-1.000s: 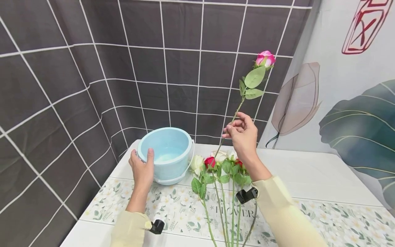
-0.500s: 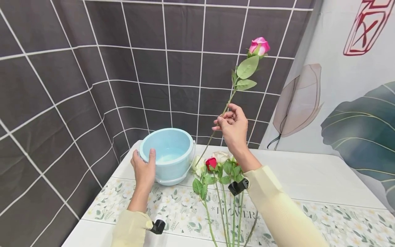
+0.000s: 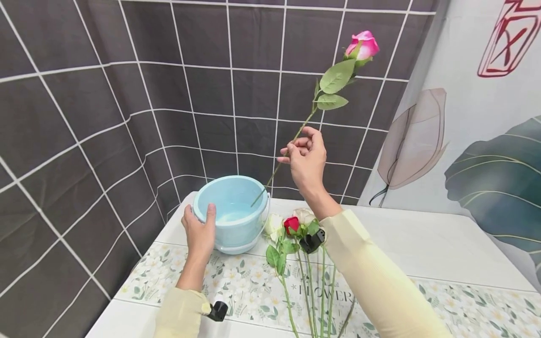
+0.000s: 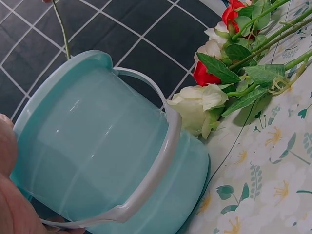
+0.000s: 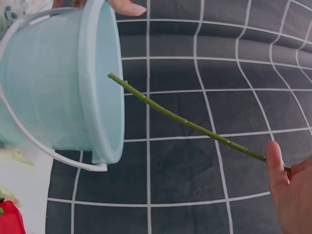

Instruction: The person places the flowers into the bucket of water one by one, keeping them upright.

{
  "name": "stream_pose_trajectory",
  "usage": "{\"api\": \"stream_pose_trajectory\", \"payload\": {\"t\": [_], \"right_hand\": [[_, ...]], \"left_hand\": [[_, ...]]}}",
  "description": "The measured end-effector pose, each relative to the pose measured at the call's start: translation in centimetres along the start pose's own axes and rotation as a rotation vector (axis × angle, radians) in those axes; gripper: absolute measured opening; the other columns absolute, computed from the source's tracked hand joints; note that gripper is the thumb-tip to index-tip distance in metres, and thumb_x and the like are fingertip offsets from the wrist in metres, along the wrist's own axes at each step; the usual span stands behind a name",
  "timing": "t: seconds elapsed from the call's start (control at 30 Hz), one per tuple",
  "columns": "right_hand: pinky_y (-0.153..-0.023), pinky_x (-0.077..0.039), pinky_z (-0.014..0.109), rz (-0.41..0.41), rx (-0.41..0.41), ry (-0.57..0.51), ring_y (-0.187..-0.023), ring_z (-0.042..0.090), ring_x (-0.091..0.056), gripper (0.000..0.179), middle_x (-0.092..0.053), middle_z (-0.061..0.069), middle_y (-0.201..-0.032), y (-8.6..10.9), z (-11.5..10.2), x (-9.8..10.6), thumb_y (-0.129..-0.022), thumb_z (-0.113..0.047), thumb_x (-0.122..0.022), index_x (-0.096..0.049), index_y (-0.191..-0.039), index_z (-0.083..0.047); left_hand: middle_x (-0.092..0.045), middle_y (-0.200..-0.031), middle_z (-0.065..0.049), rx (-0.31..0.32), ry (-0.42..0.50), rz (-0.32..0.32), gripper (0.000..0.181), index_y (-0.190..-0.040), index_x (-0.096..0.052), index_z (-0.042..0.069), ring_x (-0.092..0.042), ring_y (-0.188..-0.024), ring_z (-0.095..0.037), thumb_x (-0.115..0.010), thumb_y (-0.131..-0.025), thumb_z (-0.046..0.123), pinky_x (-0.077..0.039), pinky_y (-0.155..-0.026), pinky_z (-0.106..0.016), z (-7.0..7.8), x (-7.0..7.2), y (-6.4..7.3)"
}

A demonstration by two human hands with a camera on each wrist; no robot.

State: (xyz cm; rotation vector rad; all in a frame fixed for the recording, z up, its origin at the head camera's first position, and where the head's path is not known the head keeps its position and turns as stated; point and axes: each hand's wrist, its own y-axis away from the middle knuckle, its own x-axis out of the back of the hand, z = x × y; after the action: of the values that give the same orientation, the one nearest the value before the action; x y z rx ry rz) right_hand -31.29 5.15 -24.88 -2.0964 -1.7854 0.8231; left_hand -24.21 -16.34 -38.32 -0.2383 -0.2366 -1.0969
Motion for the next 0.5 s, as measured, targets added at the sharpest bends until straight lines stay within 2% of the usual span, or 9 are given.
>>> {"api": "stream_pose_trajectory", "payload": {"t": [0.17, 0.3, 0.5], "right_hand": [[-0.060, -0.060, 0.035, -0.047, -0.035, 0.026, -0.074, 0.034, -0.067, 0.040, -0.052, 0.010, -0.080, 0.4, 0.8, -0.9, -0.088, 0.019, -0.051, -0.045, -0.124, 0.004], [-0.058, -0.060, 0.036, -0.088, -0.086, 0.042, -0.067, 0.026, -0.068, 0.039, -0.052, 0.011, -0.079, 0.6, 1.4, -1.6, -0.087, 0.021, -0.051, -0.047, -0.123, 0.005], [-0.060, -0.060, 0.036, -0.155, -0.169, 0.072, -0.077, 0.042, -0.067, 0.041, -0.053, 0.012, -0.081, 1.2, 2.1, -2.5, -0.087, 0.020, -0.054, -0.048, -0.124, 0.002]], "left_hand": [[-0.008, -0.154, -0.019, 0.012, 0.000, 0.002, 0.095, -0.154, 0.008, 0.014, -0.018, -0.142, -0.043, -0.035, -0.091, 0.070, -0.016, -0.116, -0.055, 0.0, 0.0, 0.0], [-0.008, -0.153, -0.019, 0.009, 0.005, -0.002, 0.093, -0.154, 0.008, 0.013, -0.018, -0.142, -0.043, -0.036, -0.092, 0.068, -0.016, -0.116, -0.056, 0.0, 0.1, 0.0], [-0.010, -0.153, -0.020, 0.008, 0.011, 0.015, 0.090, -0.154, 0.006, 0.012, -0.018, -0.141, -0.043, -0.038, -0.095, 0.063, -0.016, -0.116, -0.056, -0.1, 0.1, -0.1]]}}
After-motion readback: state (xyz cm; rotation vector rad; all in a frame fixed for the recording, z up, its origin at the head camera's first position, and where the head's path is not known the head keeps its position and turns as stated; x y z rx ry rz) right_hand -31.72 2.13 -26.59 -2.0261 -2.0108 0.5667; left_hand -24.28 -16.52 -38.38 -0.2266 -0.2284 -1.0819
